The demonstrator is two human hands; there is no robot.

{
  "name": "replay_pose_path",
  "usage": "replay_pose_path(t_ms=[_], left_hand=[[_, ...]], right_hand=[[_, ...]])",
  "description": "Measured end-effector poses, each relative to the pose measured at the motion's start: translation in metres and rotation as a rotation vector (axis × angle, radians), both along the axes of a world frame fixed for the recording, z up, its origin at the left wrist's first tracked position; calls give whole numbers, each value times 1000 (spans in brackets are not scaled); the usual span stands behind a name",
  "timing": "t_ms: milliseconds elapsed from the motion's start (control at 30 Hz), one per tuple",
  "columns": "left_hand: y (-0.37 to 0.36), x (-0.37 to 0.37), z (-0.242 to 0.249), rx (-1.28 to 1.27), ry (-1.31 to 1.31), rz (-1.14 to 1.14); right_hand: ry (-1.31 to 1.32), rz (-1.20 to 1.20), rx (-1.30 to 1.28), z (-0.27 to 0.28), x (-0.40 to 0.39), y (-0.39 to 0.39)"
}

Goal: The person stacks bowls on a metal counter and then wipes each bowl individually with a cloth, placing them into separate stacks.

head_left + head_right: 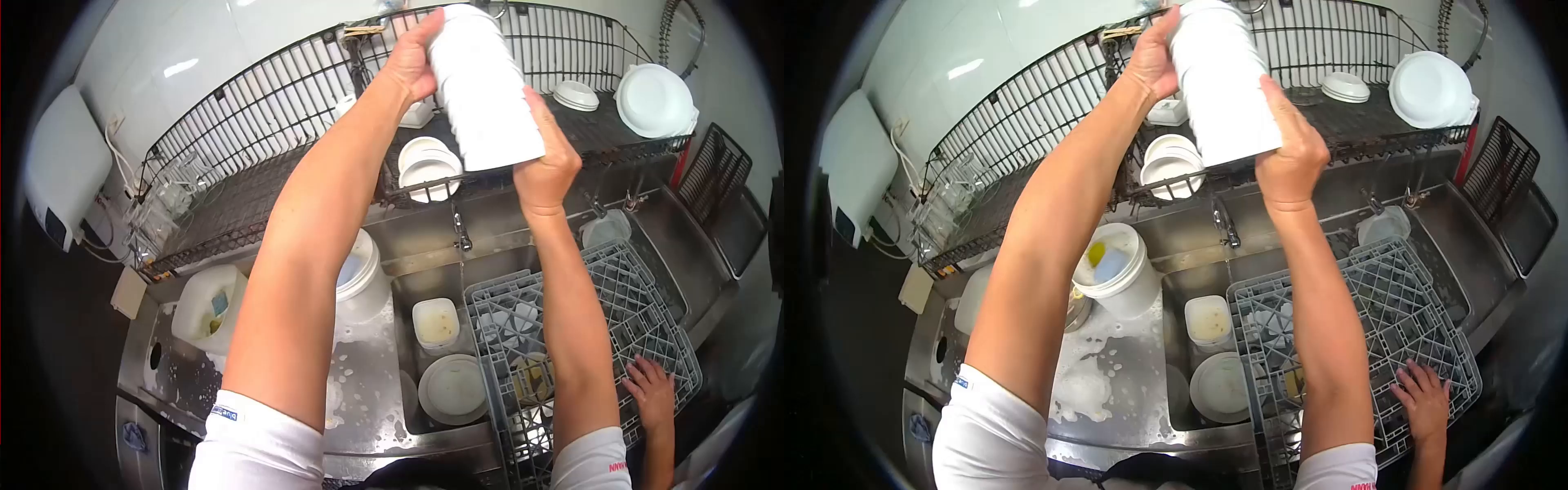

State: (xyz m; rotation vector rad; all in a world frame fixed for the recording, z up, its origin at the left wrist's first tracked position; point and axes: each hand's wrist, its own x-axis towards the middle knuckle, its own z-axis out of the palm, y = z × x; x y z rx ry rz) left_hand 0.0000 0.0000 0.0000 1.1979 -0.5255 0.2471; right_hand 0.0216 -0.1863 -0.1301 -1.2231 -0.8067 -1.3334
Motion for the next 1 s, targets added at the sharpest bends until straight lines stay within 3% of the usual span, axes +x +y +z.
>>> replay_pose_path(t_ms=[67,100,233,300,467,533,700,767,833,867,900,967,1000], left_hand=[[-13,-1,7,113,-36,72],[-5,-4,-7,12,-102,56],[-17,-24,13,3,-208,-88],[-30,-43,21,6,-265,-186],[-46,-84,37,34,-400,19],[-45,-111,40,21,-414,59],[-27,-210,32,-45,-468,243],[5,-256,19,-32,-533,181],[12,-323,-2,-78,-580,424],[25,-359,-13,65,-605,488],[71,-401,-32,89,-581,155],[32,-474,-56,96,-551,744],[27,-512,-68,54,-515,861]], right_hand=[[-31,28,67,3,2,-6],[-91,34,-9,6,4,-8],[-120,67,10,25,-10,-16],[-73,193,14,32,-20,-21],[-141,569,114,53,-45,-19],[-121,589,97,62,-63,-17],[-150,702,29,67,-127,15],[-124,774,-6,64,-169,32],[-192,790,-80,60,-223,45],[-232,808,-67,57,-250,57],[-208,839,-98,51,-279,65],[-100,904,-208,39,-342,74],[-114,908,-252,35,-375,81]])
